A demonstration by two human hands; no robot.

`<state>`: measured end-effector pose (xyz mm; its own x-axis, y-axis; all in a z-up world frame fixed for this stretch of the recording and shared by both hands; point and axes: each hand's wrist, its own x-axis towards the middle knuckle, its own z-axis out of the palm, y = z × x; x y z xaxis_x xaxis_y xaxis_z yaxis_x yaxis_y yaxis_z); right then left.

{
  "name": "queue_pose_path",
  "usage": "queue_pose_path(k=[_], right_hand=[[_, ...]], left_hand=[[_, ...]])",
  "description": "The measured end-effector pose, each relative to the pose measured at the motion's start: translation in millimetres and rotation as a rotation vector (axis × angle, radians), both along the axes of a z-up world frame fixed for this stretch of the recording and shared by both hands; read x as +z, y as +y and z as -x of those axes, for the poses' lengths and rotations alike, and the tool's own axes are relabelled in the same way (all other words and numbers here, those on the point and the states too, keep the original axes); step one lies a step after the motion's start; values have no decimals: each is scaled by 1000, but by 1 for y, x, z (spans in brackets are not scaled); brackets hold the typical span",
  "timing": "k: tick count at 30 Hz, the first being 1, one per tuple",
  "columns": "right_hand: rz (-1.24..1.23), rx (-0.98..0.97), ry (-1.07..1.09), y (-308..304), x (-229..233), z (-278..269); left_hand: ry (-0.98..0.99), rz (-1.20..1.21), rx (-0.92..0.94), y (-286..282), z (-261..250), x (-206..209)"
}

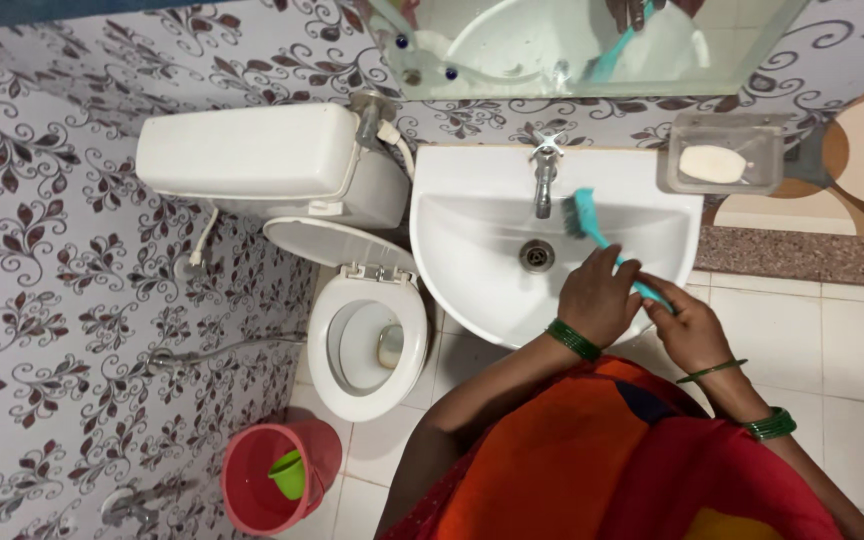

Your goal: The person cleans a bathroom sink by scrubbing the basin and the area around the faucet with a brush.

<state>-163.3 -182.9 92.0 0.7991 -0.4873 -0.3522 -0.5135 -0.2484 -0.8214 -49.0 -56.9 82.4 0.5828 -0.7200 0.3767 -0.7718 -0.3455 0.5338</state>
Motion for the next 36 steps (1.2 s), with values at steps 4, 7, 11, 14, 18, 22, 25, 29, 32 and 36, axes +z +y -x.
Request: queue_pose_path(k=[4,7,11,14,18,22,25,29,32,36], right_hand=[[-298,-247,-208,-2,14,2],[-618,-401,-263,-12,3,-5],[-908,-385,-283,-19,-25,-27],[-1034,-324,-278,-20,-40,-57],[-1056,-293,-191,-20,-44,-87],[-1174,-318,-240,-29,-54,-76],[-1185,-443,-312,-37,-63,-53],[-1216,-539,-443,-50,-70,-11],[-1275,-561,-543,-59,-73,12],[-1292,-519,-536,-62,-74,15]], left_hand=[[12,49,-92,-22,-10,10],[26,26,-135,-31,-18,-2],[-2,-67,-104,-26,-36,-10],[35,-110,-27,-17,-58,-8],[76,-25,18,-10,-81,-7],[85,-41,3,-20,-75,-12],[83,-35,-75,-39,-66,-18],[71,-68,-256,-72,-46,-21],[61,-76,-331,-87,-30,-19],[63,-77,-335,-87,-26,-18]])
